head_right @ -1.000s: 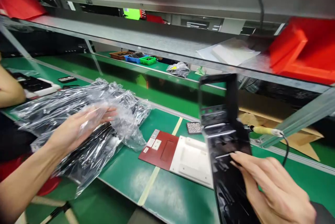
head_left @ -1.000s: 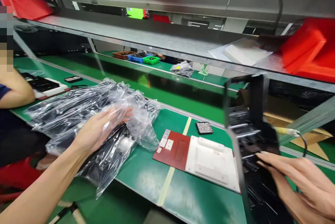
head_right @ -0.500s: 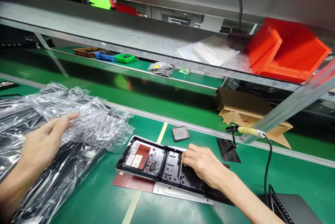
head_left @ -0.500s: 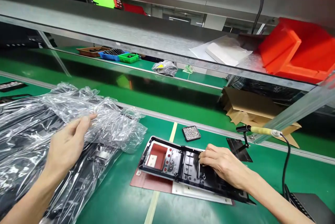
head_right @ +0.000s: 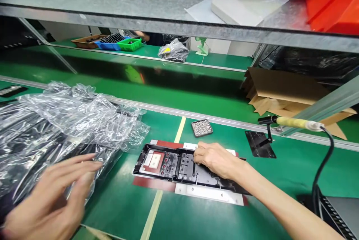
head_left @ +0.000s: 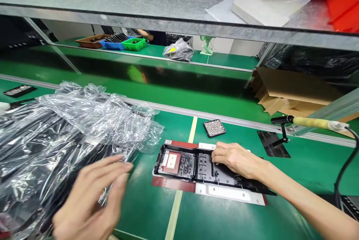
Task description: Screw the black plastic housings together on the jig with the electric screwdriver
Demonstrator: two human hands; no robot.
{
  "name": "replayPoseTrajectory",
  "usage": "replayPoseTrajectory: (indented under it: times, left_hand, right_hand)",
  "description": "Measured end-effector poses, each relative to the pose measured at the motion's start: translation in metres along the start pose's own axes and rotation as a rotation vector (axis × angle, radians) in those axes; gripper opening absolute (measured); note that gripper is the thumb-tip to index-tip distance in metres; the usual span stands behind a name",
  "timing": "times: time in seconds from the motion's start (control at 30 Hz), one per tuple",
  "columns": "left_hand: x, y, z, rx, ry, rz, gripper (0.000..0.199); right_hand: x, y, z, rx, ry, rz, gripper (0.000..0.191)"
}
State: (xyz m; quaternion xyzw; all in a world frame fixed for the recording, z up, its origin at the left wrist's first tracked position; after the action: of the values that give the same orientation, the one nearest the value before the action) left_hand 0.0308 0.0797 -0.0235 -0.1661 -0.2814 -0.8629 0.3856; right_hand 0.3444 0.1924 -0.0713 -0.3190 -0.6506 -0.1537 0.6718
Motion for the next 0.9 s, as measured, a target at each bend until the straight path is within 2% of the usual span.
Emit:
replayPoseTrajectory:
  times: [0.07,0.1,0.2,0.27,0.37,0.43,0.5,0.6,0.67,0.9]
  left_hand:
    - [-0.023,0.034,0.005,-0.182,-0.076,-0.042,0.031]
    - [-0.036,0.044,0.006,-0.237,-0.124,-0.078,0.033]
    - [-0.068,0.059,0.003,-0.309,-0.227,-0.168,0.032]
    - [-0.088,0.066,-0.003,-0.362,-0.295,-0.17,0.031]
    - [-0.119,0.078,-0.016,-0.498,-0.444,-0.096,0.037]
    - [-0.14,0.087,-0.024,-0.599,-0.541,-0.044,0.05]
    - [-0.157,0.094,-0.03,-0.677,-0.592,-0.002,0.066]
    - [-0.173,0.095,-0.035,-0.718,-0.614,0.055,0.078]
    - [-0.178,0.091,-0.038,-0.719,-0.64,0.094,0.08]
    - [-0.182,0.079,-0.044,-0.679,-0.748,0.094,0.076]
  right_hand:
    - [-0.003,-0.002,0.003,0.002,0.023,0.006,0.026]
    - [-0.002,-0.004,0.002,0.0,0.036,0.008,0.027]
    - [0.009,-0.009,-0.012,-0.048,0.088,-0.003,0.038]
    - [0.02,-0.008,-0.035,-0.136,0.191,0.019,0.04]
    - [0.032,0.001,-0.091,-0.381,0.517,0.108,0.034]
    - [0.025,0.004,-0.129,-0.546,0.707,0.092,0.033]
    - [0.006,-0.004,-0.151,-0.605,0.751,-0.009,0.033]
    - [-0.028,-0.022,-0.155,-0.558,0.652,-0.16,0.046]
    - [-0.041,-0.028,-0.151,-0.548,0.622,-0.172,0.052]
    - [-0.052,-0.022,-0.15,-0.514,0.756,-0.15,0.059]
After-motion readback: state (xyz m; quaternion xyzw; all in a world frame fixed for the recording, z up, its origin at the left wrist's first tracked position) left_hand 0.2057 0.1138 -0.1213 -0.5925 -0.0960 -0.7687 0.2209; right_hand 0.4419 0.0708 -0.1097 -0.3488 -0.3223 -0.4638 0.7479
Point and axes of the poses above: each hand's wrist, its own z-axis towards the middle knuckle, its own x-axis out of the back of the hand, y = z × x, the point moved 6 cm from there along z, towards the middle knuckle, and after that the axes turned 13 degrees about -x, right-handed, at the moved point
